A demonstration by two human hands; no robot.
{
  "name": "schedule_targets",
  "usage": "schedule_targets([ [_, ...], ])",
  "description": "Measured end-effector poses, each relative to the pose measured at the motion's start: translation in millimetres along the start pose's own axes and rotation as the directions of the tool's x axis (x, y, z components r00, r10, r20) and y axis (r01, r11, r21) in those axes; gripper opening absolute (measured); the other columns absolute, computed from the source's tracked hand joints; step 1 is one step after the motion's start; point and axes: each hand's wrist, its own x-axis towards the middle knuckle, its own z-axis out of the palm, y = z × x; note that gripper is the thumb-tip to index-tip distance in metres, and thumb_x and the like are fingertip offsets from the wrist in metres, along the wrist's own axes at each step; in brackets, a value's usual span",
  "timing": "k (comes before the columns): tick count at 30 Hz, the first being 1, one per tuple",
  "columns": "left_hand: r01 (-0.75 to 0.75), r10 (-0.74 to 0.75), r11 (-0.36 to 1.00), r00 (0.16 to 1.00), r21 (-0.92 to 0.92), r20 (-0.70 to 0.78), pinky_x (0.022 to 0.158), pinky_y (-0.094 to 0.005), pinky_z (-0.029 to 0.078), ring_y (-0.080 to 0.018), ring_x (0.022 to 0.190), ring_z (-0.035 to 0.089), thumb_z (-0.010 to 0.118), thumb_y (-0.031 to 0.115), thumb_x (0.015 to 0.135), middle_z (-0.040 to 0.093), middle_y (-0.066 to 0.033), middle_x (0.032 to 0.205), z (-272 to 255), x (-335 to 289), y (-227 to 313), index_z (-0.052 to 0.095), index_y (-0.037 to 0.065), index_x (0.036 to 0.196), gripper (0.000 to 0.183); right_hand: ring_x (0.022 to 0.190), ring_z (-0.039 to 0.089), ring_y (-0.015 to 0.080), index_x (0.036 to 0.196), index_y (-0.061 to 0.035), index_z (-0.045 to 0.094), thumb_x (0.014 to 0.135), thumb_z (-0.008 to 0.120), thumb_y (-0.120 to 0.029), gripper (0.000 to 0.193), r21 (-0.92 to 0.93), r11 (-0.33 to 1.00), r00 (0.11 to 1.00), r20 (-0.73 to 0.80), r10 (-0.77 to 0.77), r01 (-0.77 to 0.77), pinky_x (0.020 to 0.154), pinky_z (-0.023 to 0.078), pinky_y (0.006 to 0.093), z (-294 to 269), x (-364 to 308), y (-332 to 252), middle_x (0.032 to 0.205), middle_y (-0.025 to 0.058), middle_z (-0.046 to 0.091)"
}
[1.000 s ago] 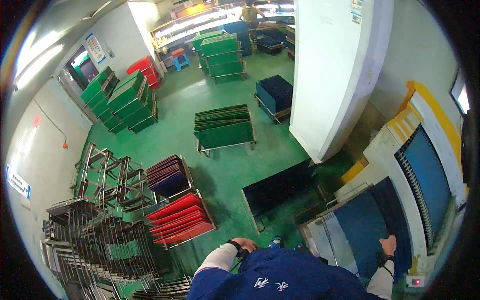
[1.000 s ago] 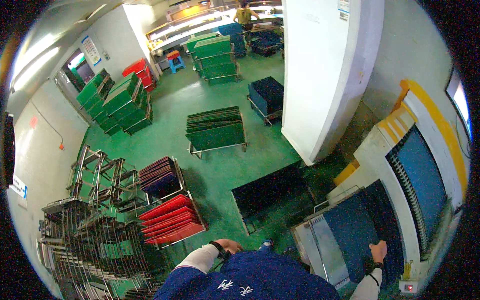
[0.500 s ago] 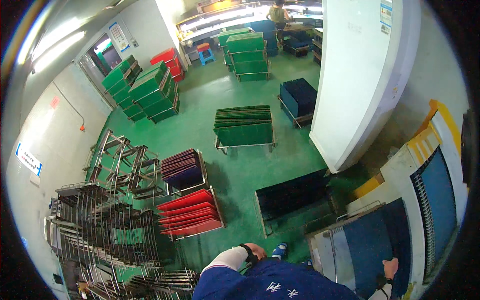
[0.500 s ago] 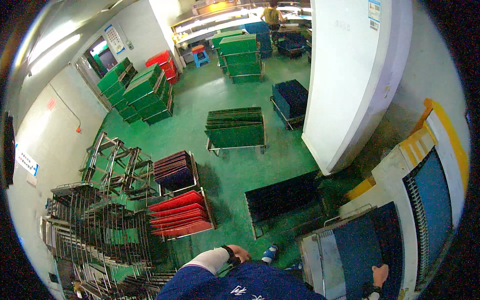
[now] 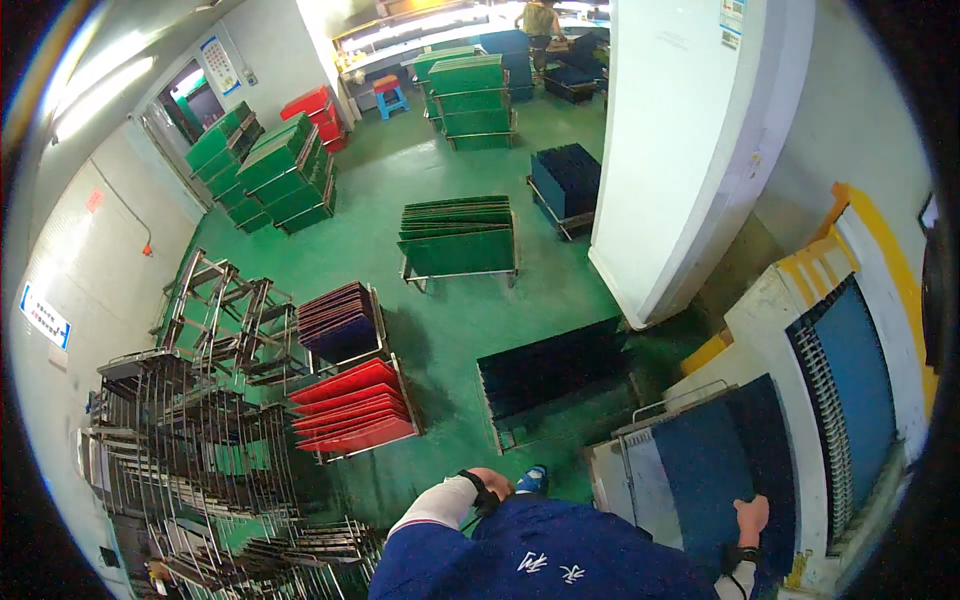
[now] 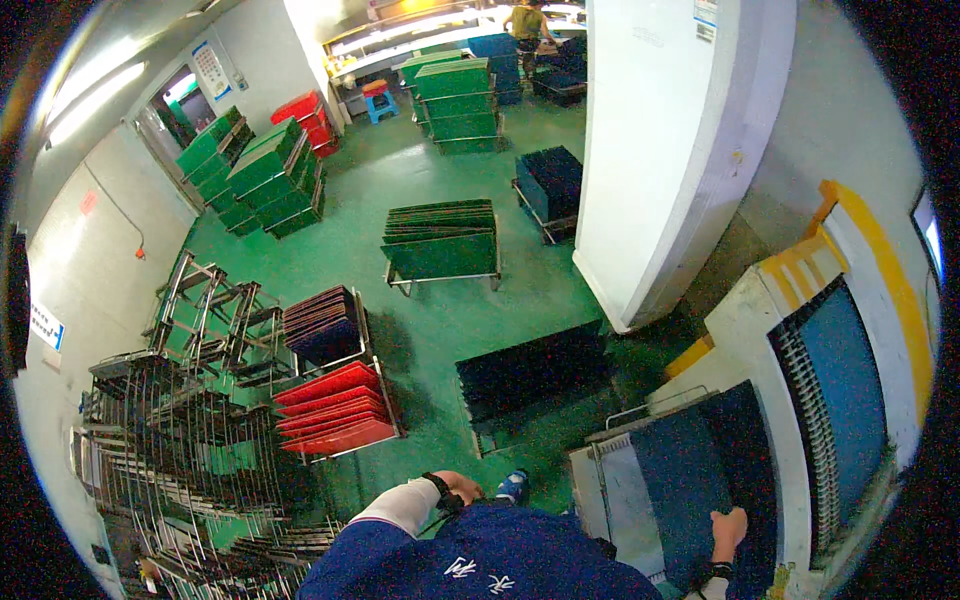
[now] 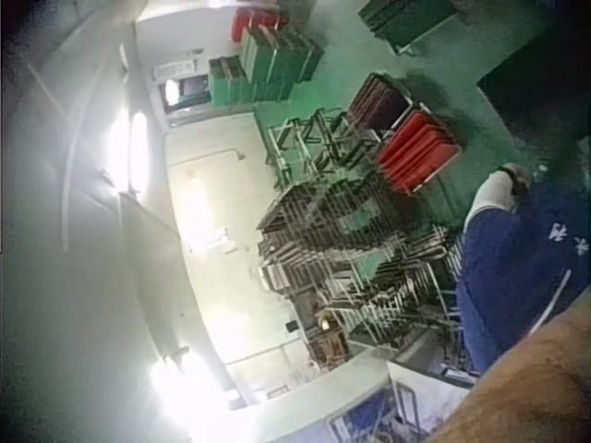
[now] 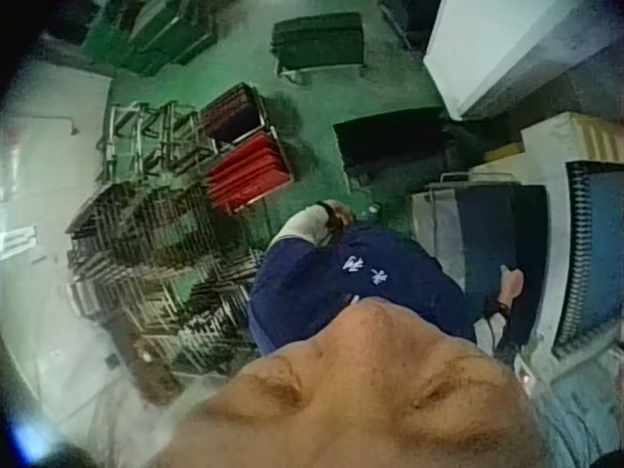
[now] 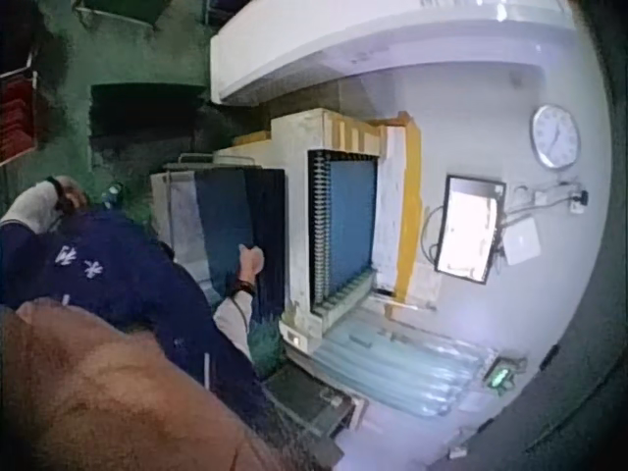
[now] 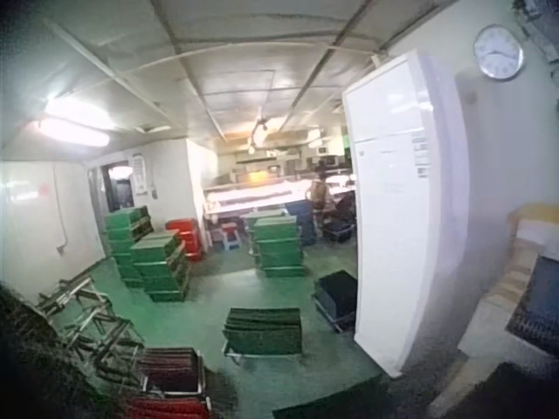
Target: Feeding thin blue rectangular panels from a storage rack into a processing machine and stacking them.
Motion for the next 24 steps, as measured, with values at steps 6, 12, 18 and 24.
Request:
schedule_targets([
  [6,0.043,-0.041,0.998,0.998,0.047,-0.045,0.081,-0.0426,0.049,-0.0246,0.099,0.062,0.066,0.027,0.077,0.066,-0.0069,0.117,0,4,40,0.058,0.012,0.129,0.055,0.101,0.064,0.0373,0.103,0.0028,0.067,0.066,0.083,-0.025,0.049,0.010,0.999,0.999,0.006,-0.035,0.035,0.088,0.051,0.0434,-7,-16,-7,0.106,0.0217,0.067],
  [12,-0.059,0.060,0.998,0.998,0.030,-0.036,0.080,-0.0425,0.048,-0.0230,0.096,0.060,0.067,0.029,0.078,0.066,-0.0069,0.113,5,3,52,0.058,0.013,0.130,0.055,0.102,0.064,0.0361,0.107,0.0017,0.066,0.069,0.083,-0.026,0.050,-0.011,0.998,0.998,0.007,-0.063,0.063,0.089,0.051,0.0427,-7,-26,-10,0.108,0.0193,0.067],
  [18,-0.035,0.033,0.999,0.997,-0.036,-0.066,0.076,-0.0387,0.047,-0.0213,0.092,0.059,0.068,0.033,0.078,0.067,-0.0042,0.109,11,13,52,0.059,0.011,0.127,0.054,0.101,0.065,0.0371,0.105,0.0010,0.069,0.067,0.081,-0.021,0.046,0.027,0.998,0.998,0.011,-0.060,0.060,0.087,0.051,0.0432,-10,-30,-12,0.107,0.0211,0.068],
  [24,-0.059,0.046,0.994,0.990,-0.096,-0.131,0.081,-0.0400,0.047,-0.0222,0.097,0.058,0.067,0.037,0.080,0.066,-0.0053,0.110,20,8,51,0.060,0.013,0.128,0.054,0.103,0.064,0.0358,0.107,0.0000,0.067,0.069,0.082,-0.025,0.048,0.024,0.997,0.996,0.038,-0.080,0.079,0.088,0.050,0.0438,-11,-21,-10,0.108,0.0197,0.067],
])
